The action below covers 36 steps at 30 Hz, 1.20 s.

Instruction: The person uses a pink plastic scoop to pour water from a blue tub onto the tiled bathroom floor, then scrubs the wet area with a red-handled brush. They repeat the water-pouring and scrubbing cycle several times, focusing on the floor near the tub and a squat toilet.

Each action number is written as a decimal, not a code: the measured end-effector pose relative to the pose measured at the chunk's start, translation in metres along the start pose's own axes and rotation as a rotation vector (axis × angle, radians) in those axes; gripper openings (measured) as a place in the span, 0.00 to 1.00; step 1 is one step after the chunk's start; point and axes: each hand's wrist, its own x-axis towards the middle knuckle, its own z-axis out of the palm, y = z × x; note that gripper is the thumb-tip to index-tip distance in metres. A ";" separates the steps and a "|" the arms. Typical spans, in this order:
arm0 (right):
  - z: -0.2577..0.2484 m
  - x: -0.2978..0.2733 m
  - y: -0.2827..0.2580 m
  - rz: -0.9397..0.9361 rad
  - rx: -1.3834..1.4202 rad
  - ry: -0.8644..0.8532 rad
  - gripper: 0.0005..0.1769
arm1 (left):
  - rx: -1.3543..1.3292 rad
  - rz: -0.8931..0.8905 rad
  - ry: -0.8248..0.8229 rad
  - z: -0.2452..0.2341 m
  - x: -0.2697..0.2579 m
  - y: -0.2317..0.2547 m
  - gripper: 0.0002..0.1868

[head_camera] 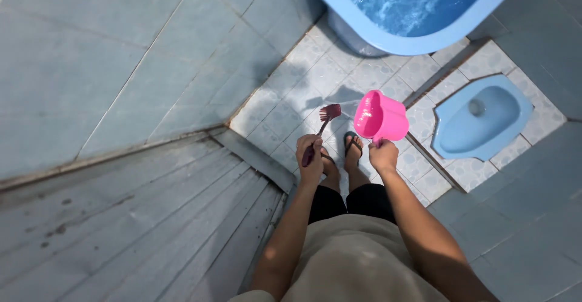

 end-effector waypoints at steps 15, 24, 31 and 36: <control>-0.053 0.016 0.037 0.379 0.529 -0.121 0.16 | -0.081 0.031 -0.091 0.071 0.015 0.014 0.03; -0.069 0.032 0.036 0.363 0.151 -0.009 0.14 | -0.126 0.021 -0.139 0.102 0.029 0.027 0.03; -0.073 0.063 0.072 0.227 0.129 0.125 0.14 | -0.085 0.049 -0.190 0.130 0.038 0.036 0.04; -0.077 0.080 0.087 0.170 0.131 0.243 0.12 | -0.135 0.037 -0.207 0.150 0.042 0.035 0.05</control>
